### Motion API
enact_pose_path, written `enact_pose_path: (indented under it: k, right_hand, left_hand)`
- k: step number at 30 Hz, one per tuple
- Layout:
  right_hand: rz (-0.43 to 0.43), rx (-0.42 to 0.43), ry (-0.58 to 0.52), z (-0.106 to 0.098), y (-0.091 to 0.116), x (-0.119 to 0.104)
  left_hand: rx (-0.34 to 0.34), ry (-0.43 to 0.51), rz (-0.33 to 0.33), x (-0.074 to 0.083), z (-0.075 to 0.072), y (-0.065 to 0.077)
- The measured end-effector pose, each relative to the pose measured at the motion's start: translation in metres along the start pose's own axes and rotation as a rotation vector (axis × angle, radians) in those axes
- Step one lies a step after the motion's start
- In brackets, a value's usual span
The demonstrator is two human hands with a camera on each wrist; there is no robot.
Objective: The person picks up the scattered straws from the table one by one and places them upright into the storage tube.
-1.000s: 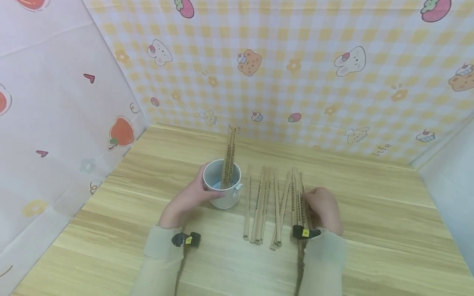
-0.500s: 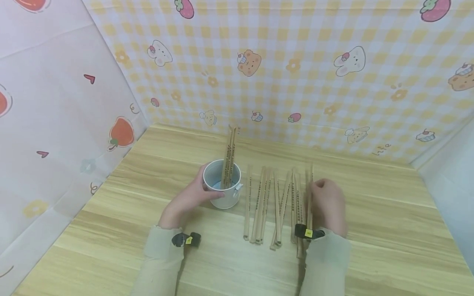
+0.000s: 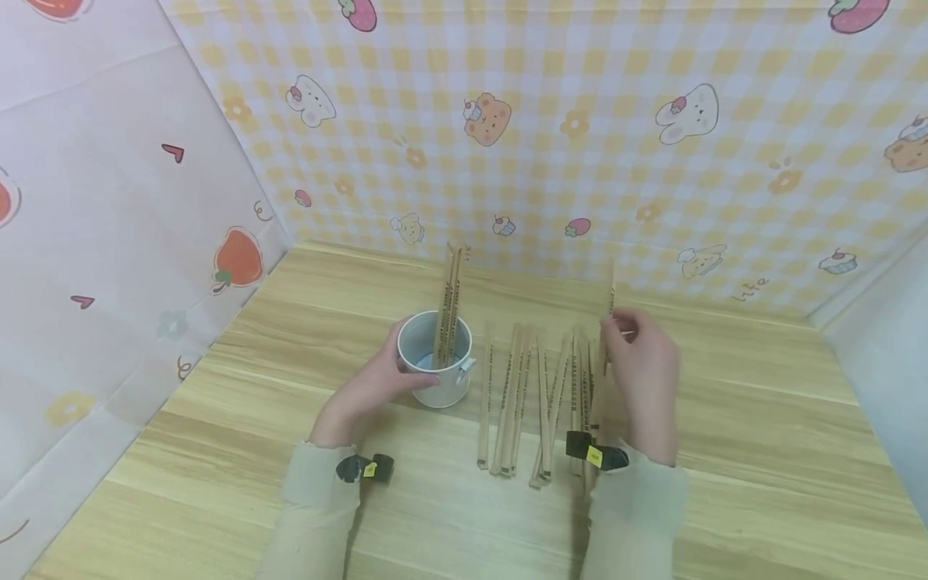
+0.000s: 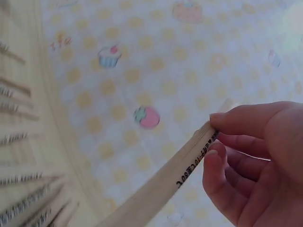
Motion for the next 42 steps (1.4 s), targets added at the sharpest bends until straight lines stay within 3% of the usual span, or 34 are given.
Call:
enact_pose_path:
  k: [7, 13, 22, 30, 36, 42]
  right_hand:
    - [-0.025, 0.202, -0.077, -0.004, -0.002, -0.026]
    - [-0.125, 0.387, -0.217, -0.005, -0.004, -0.049]
    - [-0.239, 0.569, -0.458, -0.009, -0.003, -0.077]
    - [-0.304, 0.63, -0.645, -0.01, 0.0, -0.099]
    - [-0.281, 0.634, -0.788, -0.01, 0.003, -0.114]
    - [-0.286, 0.608, -0.836, -0.007, 0.004, -0.127]
  left_hand:
    - [0.007, -0.013, 0.001, 0.001, -0.001, 0.003]
    - [0.013, -0.016, 0.001, 0.001, -0.003, 0.003]
    - [-0.002, -0.006, 0.008, 0.001, 0.0, 0.001]
    - [0.001, 0.002, 0.015, 0.002, 0.0, 0.002]
    - [0.002, 0.002, 0.013, 0.002, 0.001, 0.001]
    - [0.009, -0.014, 0.006, 0.002, 0.0, 0.002]
Point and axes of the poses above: each hand's wrist, its own y-axis away from the middle knuckle, its own z-axis out of the palm, x = y × z, the point moved 7 cm from there along -y, towards the middle knuckle, and after that the axes turned 15 degrees about -z, right-handed, at the moved point
